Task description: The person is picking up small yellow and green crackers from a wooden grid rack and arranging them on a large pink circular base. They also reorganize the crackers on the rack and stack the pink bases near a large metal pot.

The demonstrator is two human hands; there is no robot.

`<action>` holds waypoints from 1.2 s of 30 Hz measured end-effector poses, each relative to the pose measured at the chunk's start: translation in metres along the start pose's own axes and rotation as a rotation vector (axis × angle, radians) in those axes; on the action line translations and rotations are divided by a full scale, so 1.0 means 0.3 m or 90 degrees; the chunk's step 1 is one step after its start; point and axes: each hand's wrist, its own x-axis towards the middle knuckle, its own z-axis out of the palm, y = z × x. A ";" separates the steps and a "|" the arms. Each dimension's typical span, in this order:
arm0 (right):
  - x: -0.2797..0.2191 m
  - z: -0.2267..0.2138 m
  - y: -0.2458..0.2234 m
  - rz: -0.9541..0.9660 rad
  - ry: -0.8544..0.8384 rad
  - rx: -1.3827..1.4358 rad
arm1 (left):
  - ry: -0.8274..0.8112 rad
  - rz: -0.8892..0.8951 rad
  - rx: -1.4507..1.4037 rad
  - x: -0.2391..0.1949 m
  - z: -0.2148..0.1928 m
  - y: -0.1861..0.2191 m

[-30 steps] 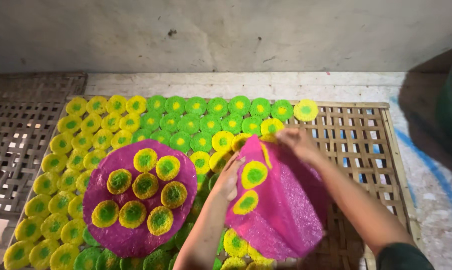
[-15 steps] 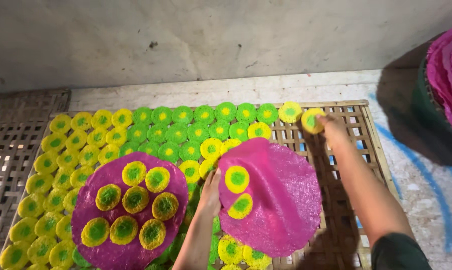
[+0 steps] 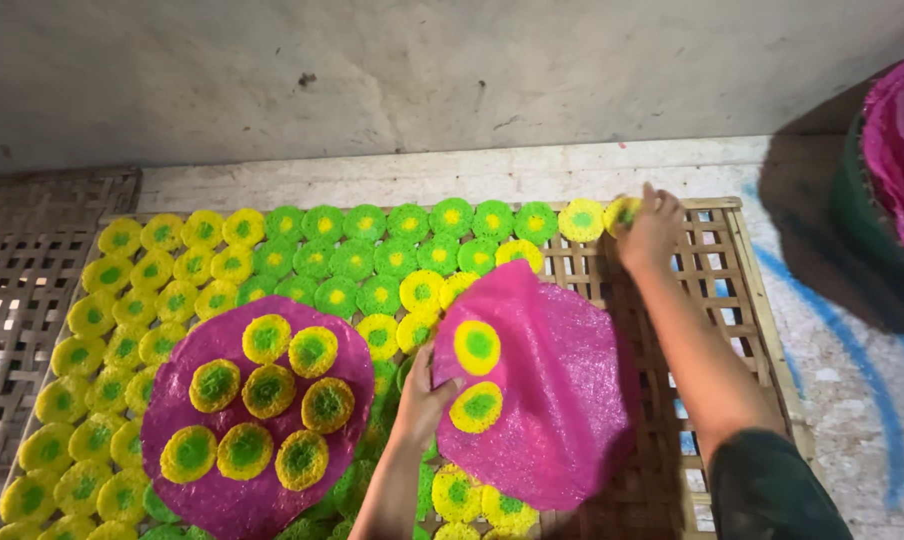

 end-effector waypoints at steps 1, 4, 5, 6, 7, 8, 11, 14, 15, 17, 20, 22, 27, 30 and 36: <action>-0.006 -0.058 -0.073 -0.049 0.055 -0.031 | -0.004 0.010 -0.041 0.012 0.019 0.004; -0.143 -0.223 -0.316 0.295 -0.607 0.471 | -0.014 0.042 -0.099 0.047 0.102 0.003; -0.180 -0.260 -0.373 0.257 -0.653 0.556 | -0.018 0.050 -0.106 0.056 0.131 0.000; -0.232 -0.295 -0.423 0.240 -0.693 0.527 | -0.025 0.037 -0.094 0.063 0.155 -0.003; -0.271 -0.321 -0.456 0.223 -0.729 0.497 | -0.033 0.025 -0.081 0.074 0.176 -0.002; -0.282 -0.338 -0.457 0.260 -0.715 0.548 | -0.042 0.014 -0.068 0.079 0.190 0.000; -0.262 -0.355 -0.411 0.393 -0.668 0.667 | -0.043 0.023 -0.064 0.090 0.197 0.017; -0.246 -0.365 -0.362 0.480 -0.652 0.681 | -0.053 0.022 -0.061 0.098 0.193 0.024; -0.260 -0.370 -0.361 0.438 -0.666 0.663 | -0.075 0.026 -0.057 0.094 0.200 0.016; -0.288 -0.367 -0.375 0.342 -0.657 0.635 | -0.120 0.036 -0.050 0.095 0.225 -0.002; -0.318 -0.326 -0.368 0.350 -0.653 0.586 | -0.098 -0.022 0.015 0.111 0.238 -0.027; -0.308 -0.274 -0.282 0.584 -0.732 0.512 | -0.045 -0.064 -0.024 0.125 0.213 -0.040; -0.209 -0.130 0.206 0.664 -0.421 0.634 | 0.002 0.022 0.080 0.148 0.100 -0.050; -0.112 0.004 0.446 0.718 -0.218 0.696 | -0.009 -0.029 0.293 0.099 0.063 -0.062; -0.050 0.193 0.590 0.683 -0.207 0.849 | 0.087 0.202 0.485 0.031 0.079 -0.062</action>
